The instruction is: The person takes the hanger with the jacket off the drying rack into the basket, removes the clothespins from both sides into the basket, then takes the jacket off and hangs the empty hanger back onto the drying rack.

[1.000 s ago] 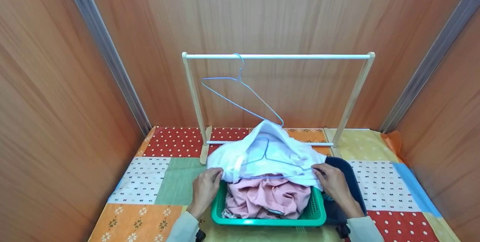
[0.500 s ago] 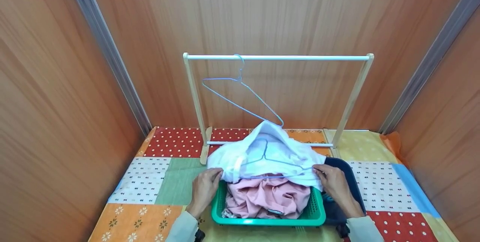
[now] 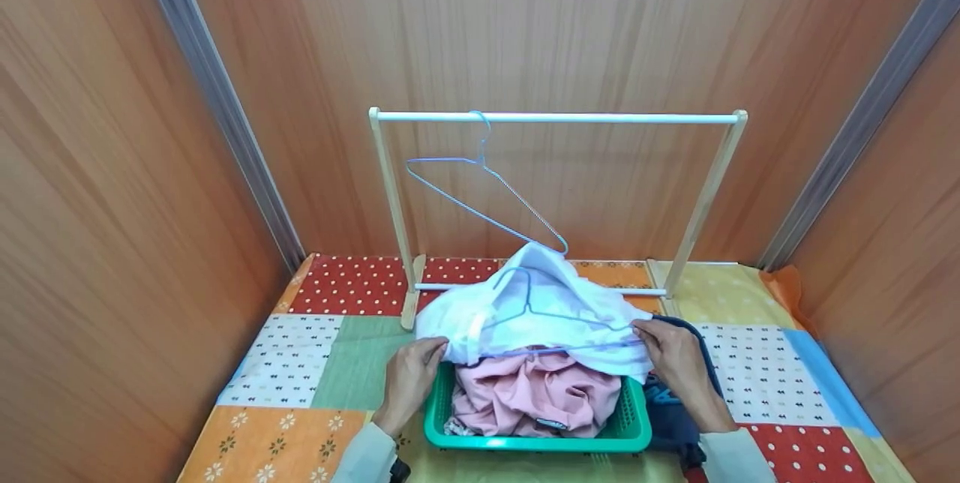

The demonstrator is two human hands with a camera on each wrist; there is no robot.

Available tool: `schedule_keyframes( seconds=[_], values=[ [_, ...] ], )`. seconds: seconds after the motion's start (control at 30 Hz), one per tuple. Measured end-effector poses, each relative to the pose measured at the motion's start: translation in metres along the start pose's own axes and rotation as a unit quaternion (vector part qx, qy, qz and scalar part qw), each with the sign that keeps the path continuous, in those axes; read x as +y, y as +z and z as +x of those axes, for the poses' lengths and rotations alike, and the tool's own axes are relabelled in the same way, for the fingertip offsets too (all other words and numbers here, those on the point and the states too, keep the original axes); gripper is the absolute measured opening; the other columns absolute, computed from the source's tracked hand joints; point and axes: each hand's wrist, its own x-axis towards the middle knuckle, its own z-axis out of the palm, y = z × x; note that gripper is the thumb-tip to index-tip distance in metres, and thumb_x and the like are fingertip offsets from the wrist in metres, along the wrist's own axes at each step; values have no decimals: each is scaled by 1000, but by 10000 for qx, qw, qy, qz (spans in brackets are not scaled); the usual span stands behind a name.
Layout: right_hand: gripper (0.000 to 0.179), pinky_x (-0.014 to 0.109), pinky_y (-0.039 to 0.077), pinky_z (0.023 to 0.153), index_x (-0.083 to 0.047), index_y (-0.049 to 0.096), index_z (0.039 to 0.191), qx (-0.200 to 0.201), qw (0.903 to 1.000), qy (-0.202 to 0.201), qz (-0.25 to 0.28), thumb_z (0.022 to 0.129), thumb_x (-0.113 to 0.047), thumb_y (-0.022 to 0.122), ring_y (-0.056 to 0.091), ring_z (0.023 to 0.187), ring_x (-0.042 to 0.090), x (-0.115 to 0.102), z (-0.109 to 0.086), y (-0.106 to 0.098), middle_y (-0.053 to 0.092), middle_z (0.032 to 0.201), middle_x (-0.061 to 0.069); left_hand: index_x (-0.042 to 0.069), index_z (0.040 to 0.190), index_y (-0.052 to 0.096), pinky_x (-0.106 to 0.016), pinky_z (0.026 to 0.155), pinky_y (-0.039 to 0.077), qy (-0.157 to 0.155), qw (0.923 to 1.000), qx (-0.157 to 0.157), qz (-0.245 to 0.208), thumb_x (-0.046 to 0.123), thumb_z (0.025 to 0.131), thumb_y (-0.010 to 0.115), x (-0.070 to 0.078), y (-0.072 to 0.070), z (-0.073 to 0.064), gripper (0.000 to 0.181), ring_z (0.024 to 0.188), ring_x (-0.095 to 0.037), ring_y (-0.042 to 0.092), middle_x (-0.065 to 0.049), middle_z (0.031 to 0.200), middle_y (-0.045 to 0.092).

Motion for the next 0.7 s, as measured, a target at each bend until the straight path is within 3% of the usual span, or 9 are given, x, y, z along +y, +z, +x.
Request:
schedule_keyframes(
  seconds=[0.7],
  values=[
    [16, 51, 55, 79, -2, 76, 102, -224, 9985, 496, -76, 87, 0, 70, 72, 93, 35, 7, 8, -35, 76, 98, 16, 12, 108, 77, -38, 77, 58, 160, 9999, 50, -38, 15, 93, 67, -8, 3, -11, 18, 92, -20, 73, -4, 102, 77]
  ],
)
